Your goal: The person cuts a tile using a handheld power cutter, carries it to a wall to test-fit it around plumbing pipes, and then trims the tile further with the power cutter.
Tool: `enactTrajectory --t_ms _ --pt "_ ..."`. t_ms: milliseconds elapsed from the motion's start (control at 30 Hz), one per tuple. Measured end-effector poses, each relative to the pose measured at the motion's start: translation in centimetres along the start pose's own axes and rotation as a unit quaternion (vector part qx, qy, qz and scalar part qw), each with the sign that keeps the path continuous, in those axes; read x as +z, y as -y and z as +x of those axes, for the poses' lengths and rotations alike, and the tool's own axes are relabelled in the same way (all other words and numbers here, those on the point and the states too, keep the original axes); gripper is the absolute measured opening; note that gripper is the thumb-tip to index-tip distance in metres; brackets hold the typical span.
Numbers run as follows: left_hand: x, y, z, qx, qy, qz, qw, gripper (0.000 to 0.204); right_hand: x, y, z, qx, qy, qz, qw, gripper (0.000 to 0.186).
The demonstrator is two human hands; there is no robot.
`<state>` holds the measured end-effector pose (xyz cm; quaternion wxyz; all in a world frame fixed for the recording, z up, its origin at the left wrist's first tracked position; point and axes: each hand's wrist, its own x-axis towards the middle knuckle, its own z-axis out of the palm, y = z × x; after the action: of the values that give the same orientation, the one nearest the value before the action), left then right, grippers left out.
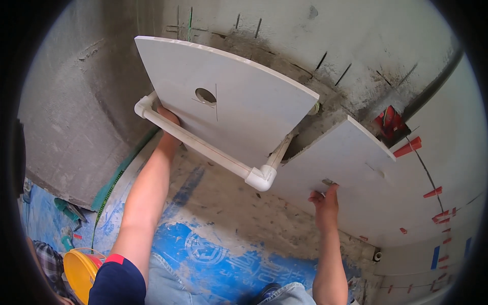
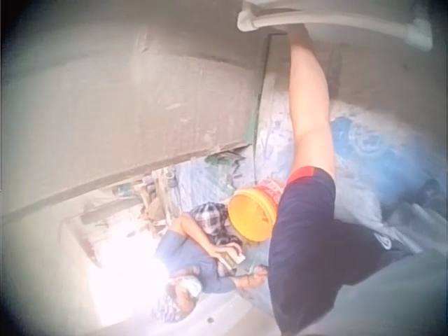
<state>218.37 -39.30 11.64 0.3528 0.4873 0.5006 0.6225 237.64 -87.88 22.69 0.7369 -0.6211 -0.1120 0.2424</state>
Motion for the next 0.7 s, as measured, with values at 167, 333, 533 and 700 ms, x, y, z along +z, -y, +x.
enactTrajectory --t_ms 167,333,533,700 --pt "-0.7 1.0 1.3 0.032 0.011 0.027 0.999 0.039 0.6 0.2 -0.8 -0.030 0.009 -0.086 0.996 0.055" --pt "-2.4 1.8 2.3 0.044 -0.019 -0.005 0.999 0.034 0.6 -1.3 0.3 -0.025 0.028 -0.118 0.992 0.051" --pt "2.6 -2.3 -3.0 0.004 -0.013 -0.072 0.997 0.032 -2.2 -0.3 0.7 -0.071 -0.107 -0.159 0.979 0.063" --pt "-1.9 0.0 -1.6 -0.122 0.097 -0.263 0.952 0.041 0.5 -2.8 0.9 -0.061 -0.048 -0.218 0.973 0.068"
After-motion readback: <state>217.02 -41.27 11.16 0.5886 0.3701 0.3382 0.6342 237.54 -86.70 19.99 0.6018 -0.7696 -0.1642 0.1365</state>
